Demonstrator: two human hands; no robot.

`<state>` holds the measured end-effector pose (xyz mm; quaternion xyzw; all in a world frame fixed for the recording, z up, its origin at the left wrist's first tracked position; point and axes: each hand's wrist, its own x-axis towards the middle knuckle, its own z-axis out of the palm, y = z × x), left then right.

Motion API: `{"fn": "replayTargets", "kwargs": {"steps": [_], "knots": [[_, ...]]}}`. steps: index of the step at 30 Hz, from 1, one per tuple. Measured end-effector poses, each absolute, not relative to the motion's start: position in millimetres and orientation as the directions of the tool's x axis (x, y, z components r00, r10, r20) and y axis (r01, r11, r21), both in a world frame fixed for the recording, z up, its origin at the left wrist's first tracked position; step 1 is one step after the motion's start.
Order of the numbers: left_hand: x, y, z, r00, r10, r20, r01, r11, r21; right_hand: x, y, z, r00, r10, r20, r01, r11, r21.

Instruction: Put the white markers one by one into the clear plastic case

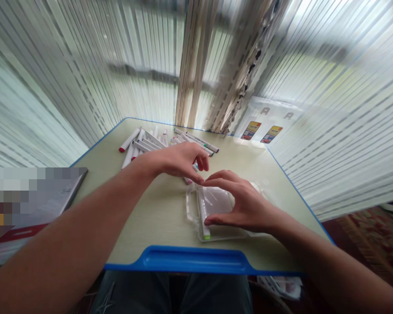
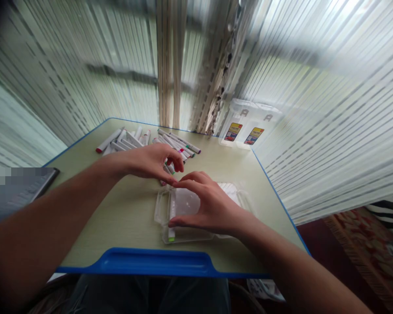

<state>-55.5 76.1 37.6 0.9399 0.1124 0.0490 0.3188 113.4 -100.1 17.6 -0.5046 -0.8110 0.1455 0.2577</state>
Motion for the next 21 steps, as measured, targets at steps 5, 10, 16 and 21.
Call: {"fn": "replayTargets", "kwargs": {"steps": [5, 10, 16, 21], "knots": [[-54.7, 79.0, 34.7, 0.972, 0.236, -0.016, 0.202, -0.792, 0.576, 113.9, -99.0, 13.1, -0.376, 0.9, 0.22, 0.732, 0.434, -0.524], [-55.2, 77.2, 35.2, 0.971, 0.235, -0.04, 0.217, -0.801, 0.558, 114.0, -98.5, 13.0, -0.386, 0.904, 0.183, 0.743, 0.422, -0.52], [-56.5, 74.5, 39.4, 0.97, 0.23, -0.078, 0.233, -0.792, 0.564, 113.2, -98.6, 15.2, -0.403, 0.902, 0.158, 0.748, 0.423, -0.511], [-55.6, 73.3, 39.0, 0.969, 0.228, -0.098, 0.241, -0.778, 0.581, 113.3, -98.6, 16.0, -0.427, 0.894, 0.136, 0.731, 0.43, -0.53]]}}
